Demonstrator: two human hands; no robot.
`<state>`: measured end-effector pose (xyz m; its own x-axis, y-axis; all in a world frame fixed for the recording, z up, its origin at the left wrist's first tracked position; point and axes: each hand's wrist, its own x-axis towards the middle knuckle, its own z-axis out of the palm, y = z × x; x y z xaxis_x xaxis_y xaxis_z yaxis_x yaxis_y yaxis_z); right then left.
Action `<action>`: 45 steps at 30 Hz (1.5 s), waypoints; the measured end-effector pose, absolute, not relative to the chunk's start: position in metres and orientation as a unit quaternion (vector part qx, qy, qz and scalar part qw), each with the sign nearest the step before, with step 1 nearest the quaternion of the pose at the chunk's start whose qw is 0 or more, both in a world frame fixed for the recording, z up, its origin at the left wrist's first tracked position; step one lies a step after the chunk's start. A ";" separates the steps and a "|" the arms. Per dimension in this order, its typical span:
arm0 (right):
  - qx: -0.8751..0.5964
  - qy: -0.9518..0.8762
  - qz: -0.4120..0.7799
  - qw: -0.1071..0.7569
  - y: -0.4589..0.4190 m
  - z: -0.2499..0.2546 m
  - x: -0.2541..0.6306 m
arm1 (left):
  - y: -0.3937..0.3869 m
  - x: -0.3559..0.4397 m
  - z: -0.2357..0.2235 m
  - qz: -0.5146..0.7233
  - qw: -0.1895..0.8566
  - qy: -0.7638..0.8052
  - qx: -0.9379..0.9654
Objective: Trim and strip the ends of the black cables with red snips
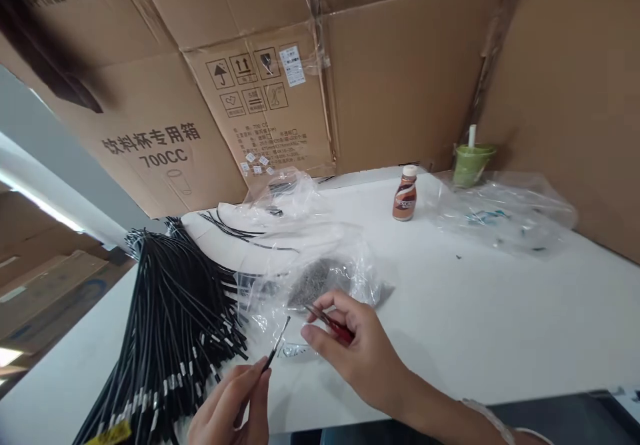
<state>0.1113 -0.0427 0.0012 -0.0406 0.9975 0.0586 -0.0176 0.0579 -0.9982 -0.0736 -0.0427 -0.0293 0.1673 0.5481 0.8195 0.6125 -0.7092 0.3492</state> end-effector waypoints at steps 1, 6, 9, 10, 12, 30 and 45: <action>-0.469 -0.505 0.513 0.512 -0.045 -0.002 0.109 | -0.042 -0.075 -0.029 -0.514 0.036 -0.366 -0.775; -0.432 -0.437 0.555 0.561 -0.059 -0.018 0.088 | -0.039 -0.080 -0.023 -0.481 0.065 -0.316 -0.815; -0.414 -0.402 0.552 0.601 -0.067 -0.023 0.074 | -0.041 -0.079 -0.020 -0.474 0.076 -0.304 -0.823; -0.416 -0.389 0.547 0.613 -0.069 -0.024 0.071 | -0.042 -0.077 -0.019 -0.476 0.078 -0.299 -0.824; -0.422 -0.364 0.530 0.639 -0.070 -0.024 0.066 | -0.044 -0.075 -0.019 -0.481 0.080 -0.292 -0.823; -0.433 -0.369 0.481 0.667 -0.074 -0.011 0.070 | -0.050 -0.066 -0.016 -0.499 0.070 -0.300 -0.810; -0.462 -0.419 0.296 0.724 -0.074 -0.015 0.048 | -0.057 -0.061 -0.017 -0.474 0.076 -0.396 -0.783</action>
